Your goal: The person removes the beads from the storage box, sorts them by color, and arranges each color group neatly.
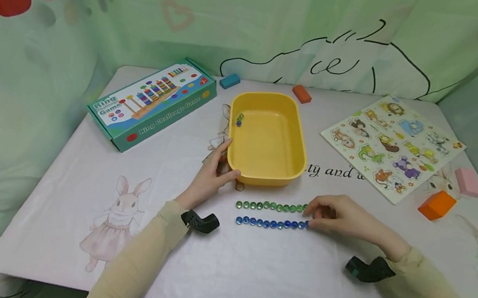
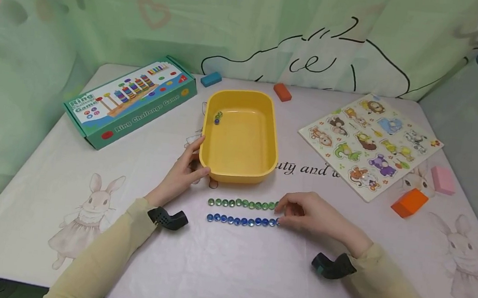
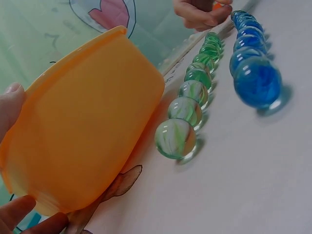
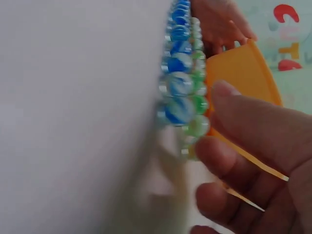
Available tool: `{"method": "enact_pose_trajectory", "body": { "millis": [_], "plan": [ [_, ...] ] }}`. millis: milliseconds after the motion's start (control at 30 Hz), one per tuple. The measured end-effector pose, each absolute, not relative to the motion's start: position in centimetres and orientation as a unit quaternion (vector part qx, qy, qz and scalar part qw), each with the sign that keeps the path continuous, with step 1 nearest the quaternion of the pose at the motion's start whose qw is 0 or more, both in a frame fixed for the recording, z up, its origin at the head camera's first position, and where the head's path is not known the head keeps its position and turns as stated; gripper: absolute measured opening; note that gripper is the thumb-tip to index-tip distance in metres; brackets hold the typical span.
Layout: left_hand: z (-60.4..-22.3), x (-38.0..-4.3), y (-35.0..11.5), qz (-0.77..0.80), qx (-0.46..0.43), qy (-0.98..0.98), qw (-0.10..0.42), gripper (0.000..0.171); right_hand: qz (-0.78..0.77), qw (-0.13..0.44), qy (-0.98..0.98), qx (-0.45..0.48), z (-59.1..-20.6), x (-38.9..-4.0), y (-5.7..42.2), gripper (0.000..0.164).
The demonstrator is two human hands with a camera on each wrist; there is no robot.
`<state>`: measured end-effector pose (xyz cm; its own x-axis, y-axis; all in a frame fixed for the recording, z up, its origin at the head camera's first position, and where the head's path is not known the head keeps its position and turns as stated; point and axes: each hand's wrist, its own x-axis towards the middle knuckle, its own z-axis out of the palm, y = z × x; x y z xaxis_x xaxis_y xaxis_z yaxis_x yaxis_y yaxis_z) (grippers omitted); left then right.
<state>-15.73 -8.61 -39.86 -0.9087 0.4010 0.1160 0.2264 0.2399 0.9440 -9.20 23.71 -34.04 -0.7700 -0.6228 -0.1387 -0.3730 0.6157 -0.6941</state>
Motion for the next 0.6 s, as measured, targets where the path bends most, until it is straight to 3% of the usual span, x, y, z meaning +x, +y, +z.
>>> {"method": "enact_pose_trajectory", "body": {
  "millis": [367,600],
  "plan": [
    [-40.1,-15.7,-8.6,0.585,0.197,0.783,0.075,0.076,-0.199,0.296,0.865,-0.352,-28.3,-13.4,20.3,0.015],
    [-39.9,-15.7,-8.6,0.581,0.196,0.786,0.075,0.076,-0.168,0.294,0.865,-0.37,-25.7,-16.6,16.9,0.014]
  ]
}}
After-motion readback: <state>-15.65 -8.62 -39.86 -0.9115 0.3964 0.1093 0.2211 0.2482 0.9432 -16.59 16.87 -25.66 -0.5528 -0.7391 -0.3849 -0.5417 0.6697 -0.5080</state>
